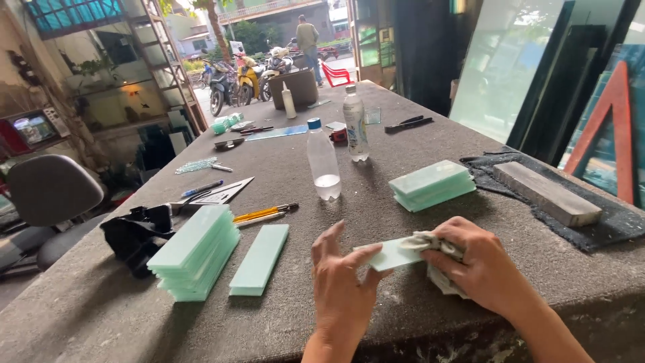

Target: Wiping small rectangular glass pieces with a cloth and stacking them on a work table.

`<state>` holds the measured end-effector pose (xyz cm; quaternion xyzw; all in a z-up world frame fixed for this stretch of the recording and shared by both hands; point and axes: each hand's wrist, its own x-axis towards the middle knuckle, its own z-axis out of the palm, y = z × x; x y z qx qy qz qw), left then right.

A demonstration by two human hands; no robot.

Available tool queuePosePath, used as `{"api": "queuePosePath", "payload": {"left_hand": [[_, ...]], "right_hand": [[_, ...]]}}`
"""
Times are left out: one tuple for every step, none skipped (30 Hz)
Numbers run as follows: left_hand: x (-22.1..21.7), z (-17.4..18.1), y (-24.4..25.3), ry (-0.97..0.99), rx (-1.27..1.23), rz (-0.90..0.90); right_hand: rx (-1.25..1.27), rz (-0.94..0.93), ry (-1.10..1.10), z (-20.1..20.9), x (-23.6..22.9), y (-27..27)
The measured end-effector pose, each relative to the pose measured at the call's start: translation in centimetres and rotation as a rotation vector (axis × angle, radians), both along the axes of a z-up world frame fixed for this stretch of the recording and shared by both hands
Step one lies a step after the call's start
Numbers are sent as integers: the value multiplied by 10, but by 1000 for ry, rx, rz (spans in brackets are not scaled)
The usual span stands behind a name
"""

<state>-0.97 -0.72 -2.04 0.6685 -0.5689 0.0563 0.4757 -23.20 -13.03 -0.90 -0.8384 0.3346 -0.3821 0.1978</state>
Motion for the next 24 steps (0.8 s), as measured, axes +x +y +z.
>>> {"api": "queuePosePath", "payload": {"left_hand": [[-1, -6, -1, -235, -141, 59], [-5, -2, -2, -226, -138, 75], [-6, 1, 0, -316, -138, 11], [-6, 3, 3, -405, -136, -53], [-3, 3, -1, -392, -131, -10], [1, 3, -6, -298, -66, 4], [4, 4, -10, -208, 1, 8], [16, 8, -2, -199, 7, 41], [23, 12, 0, 0, 24, 40], [29, 18, 1, 198, 39, 37], [40, 20, 10, 202, 37, 43], [51, 22, 19, 423, -34, 51], [61, 23, 27, 642, -104, 58], [72, 28, 35, 644, -103, 62], [83, 33, 44, 772, -172, 87], [94, 37, 52, 899, -243, 114], [109, 30, 51, 897, -240, 117], [124, 23, 51, 894, -284, 175], [140, 18, 50, 889, -330, 233], [147, 16, 49, 886, -330, 235], [154, 15, 49, 890, -279, 354], [162, 13, 48, 893, -228, 473], [164, 10, 50, 893, -229, 473], [166, 7, 51, 841, -232, 507]], "right_hand": [[60, -101, -29, -4, 0, -1], [61, -86, -19, -6, -6, -1], [16, -261, -73, -7, -8, -1], [-35, -434, -131, -8, -8, -1], [-39, -391, -116, -12, -13, -4], [-64, -441, -117, -16, -18, -7], [-82, -499, -124, -21, -25, -10], [-80, -465, -116, -20, -16, -6], [-14, -497, -74, -17, -15, -3], [50, -530, -33, -14, -15, -2], [48, -524, -30, -14, -14, -1], [58, -523, -35, -13, -13, 0], [72, -525, -40, -14, -12, 1], [74, -521, -37, -11, -9, 5], [100, -482, -114, -9, -6, 10], [126, -442, -194, -7, -4, 15], [130, -441, -194, -10, -3, 13], [153, -395, -247, -12, -3, 12], [174, -348, -303, -14, -3, 9], [176, -346, -305, -13, -2, 11], [227, -322, -347, -12, -1, 12], [278, -298, -388, -12, 1, 13], [277, -297, -388, -13, 0, 11], [211, -314, -346, -15, 0, 9]]}}
